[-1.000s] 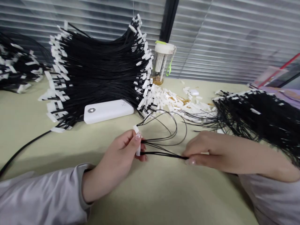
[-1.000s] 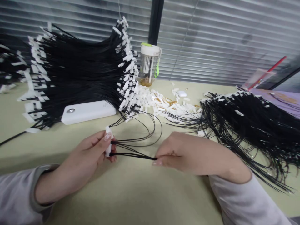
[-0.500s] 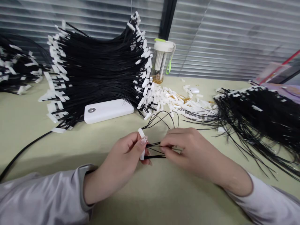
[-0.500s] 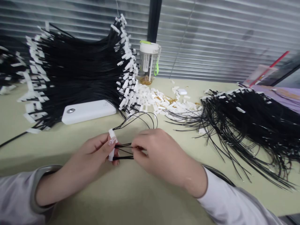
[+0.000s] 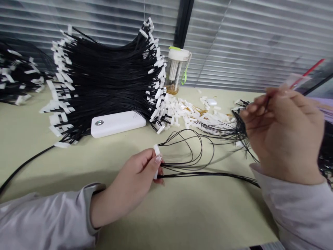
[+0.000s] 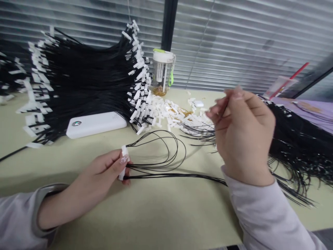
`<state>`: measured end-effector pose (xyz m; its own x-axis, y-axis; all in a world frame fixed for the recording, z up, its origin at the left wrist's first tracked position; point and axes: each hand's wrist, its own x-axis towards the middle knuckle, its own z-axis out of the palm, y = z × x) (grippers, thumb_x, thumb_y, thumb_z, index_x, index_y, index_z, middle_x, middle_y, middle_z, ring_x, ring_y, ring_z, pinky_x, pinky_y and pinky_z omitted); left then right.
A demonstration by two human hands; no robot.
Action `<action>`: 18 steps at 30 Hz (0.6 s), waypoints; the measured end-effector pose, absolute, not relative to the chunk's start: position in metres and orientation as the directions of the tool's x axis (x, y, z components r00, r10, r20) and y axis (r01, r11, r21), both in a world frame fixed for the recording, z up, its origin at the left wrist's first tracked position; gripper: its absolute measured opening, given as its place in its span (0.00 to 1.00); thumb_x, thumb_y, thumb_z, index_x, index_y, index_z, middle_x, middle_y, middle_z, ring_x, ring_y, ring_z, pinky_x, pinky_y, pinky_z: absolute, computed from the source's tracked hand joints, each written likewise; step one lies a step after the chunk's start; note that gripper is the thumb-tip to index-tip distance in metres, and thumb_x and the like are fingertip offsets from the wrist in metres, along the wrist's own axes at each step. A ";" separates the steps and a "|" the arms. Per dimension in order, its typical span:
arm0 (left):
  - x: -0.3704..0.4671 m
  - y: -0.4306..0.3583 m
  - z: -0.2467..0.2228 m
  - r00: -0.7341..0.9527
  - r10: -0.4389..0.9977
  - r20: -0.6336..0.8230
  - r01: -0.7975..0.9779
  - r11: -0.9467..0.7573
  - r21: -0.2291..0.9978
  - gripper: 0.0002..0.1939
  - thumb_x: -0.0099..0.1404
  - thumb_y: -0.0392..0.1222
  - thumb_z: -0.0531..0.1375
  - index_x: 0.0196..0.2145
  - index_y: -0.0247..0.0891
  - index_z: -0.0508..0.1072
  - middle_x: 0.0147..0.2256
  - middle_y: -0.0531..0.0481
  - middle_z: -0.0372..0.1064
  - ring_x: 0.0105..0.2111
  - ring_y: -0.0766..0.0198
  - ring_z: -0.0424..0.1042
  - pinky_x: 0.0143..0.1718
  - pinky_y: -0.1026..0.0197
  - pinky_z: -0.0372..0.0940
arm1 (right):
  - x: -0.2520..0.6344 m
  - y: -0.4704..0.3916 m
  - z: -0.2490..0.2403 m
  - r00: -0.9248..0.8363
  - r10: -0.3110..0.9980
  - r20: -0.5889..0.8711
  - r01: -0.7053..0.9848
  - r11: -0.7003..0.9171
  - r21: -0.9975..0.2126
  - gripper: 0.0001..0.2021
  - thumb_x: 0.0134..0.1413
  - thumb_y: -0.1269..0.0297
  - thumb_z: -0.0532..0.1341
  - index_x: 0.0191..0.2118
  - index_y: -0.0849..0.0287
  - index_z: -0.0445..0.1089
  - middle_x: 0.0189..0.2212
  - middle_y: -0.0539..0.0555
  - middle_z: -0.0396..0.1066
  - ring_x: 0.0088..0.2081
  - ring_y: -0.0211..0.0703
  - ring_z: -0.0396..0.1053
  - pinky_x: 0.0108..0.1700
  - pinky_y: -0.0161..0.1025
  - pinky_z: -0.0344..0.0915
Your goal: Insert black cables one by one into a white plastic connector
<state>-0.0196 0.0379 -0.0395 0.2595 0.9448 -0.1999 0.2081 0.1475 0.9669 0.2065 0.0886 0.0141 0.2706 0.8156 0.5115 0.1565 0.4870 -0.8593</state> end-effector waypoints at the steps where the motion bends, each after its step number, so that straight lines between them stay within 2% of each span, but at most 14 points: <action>1: -0.019 0.037 -0.039 0.263 0.943 -0.204 0.208 0.151 0.967 0.12 0.61 0.45 0.48 0.24 0.37 0.61 0.22 0.56 0.57 0.23 0.72 0.61 0.24 0.70 0.61 | 0.200 0.085 0.013 0.232 0.838 0.494 0.121 0.479 -0.869 0.05 0.53 0.68 0.51 0.35 0.57 0.63 0.23 0.50 0.63 0.24 0.32 0.63 0.27 0.34 0.61; 2: -0.019 0.037 -0.040 0.268 0.941 -0.206 0.200 0.155 0.967 0.12 0.61 0.45 0.48 0.25 0.37 0.61 0.22 0.57 0.57 0.23 0.72 0.61 0.24 0.70 0.61 | 0.193 0.081 0.011 0.151 0.869 0.472 0.102 0.461 -0.882 0.06 0.53 0.68 0.52 0.38 0.56 0.61 0.20 0.48 0.62 0.21 0.31 0.62 0.26 0.34 0.61; 4: -0.020 0.037 -0.041 0.282 0.937 -0.208 0.169 0.164 0.972 0.12 0.61 0.46 0.48 0.25 0.37 0.61 0.22 0.57 0.56 0.23 0.72 0.60 0.24 0.70 0.61 | 0.180 0.072 0.006 -0.109 0.911 0.398 0.115 0.409 -0.905 0.12 0.52 0.69 0.53 0.44 0.54 0.57 0.19 0.46 0.64 0.21 0.33 0.64 0.26 0.34 0.62; 5: -0.020 0.037 -0.042 0.285 0.936 -0.206 0.152 0.168 0.974 0.12 0.62 0.46 0.47 0.25 0.37 0.61 0.22 0.57 0.56 0.23 0.72 0.60 0.24 0.71 0.61 | 0.175 0.068 0.003 -0.237 0.906 0.352 0.158 0.393 -0.906 0.13 0.53 0.70 0.53 0.45 0.53 0.56 0.22 0.47 0.66 0.23 0.33 0.65 0.26 0.34 0.63; 7: -0.021 0.038 -0.044 0.294 0.934 -0.202 0.126 0.171 0.977 0.13 0.62 0.46 0.47 0.25 0.37 0.61 0.22 0.57 0.55 0.22 0.72 0.60 0.24 0.71 0.61 | 0.166 0.063 -0.003 -0.385 0.877 0.289 0.322 0.421 -0.848 0.10 0.52 0.70 0.53 0.41 0.55 0.61 0.26 0.49 0.67 0.25 0.32 0.65 0.27 0.32 0.63; 10: -0.022 0.038 -0.046 0.306 0.932 -0.192 0.108 0.167 0.980 0.13 0.62 0.46 0.47 0.25 0.37 0.61 0.22 0.57 0.55 0.22 0.73 0.60 0.23 0.71 0.61 | 0.158 0.061 -0.011 -0.422 0.840 0.342 0.573 0.539 -0.617 0.04 0.49 0.69 0.56 0.30 0.58 0.67 0.25 0.49 0.66 0.25 0.31 0.63 0.27 0.31 0.58; 12: -0.022 0.038 -0.046 0.298 0.935 -0.194 0.101 0.171 0.980 0.13 0.62 0.47 0.47 0.25 0.36 0.60 0.22 0.57 0.55 0.22 0.73 0.60 0.23 0.71 0.61 | 0.157 0.062 -0.012 -0.433 0.811 0.394 0.626 0.585 -0.516 0.03 0.49 0.69 0.56 0.28 0.59 0.67 0.24 0.49 0.66 0.26 0.31 0.61 0.27 0.31 0.57; 18: -0.023 0.038 -0.047 0.306 0.928 -0.214 0.093 0.194 0.977 0.14 0.62 0.48 0.46 0.25 0.36 0.60 0.21 0.57 0.56 0.22 0.73 0.60 0.23 0.70 0.61 | 0.161 0.066 -0.014 -0.414 0.801 0.433 0.652 0.593 -0.473 0.05 0.51 0.69 0.55 0.27 0.59 0.65 0.21 0.48 0.63 0.25 0.31 0.59 0.28 0.31 0.56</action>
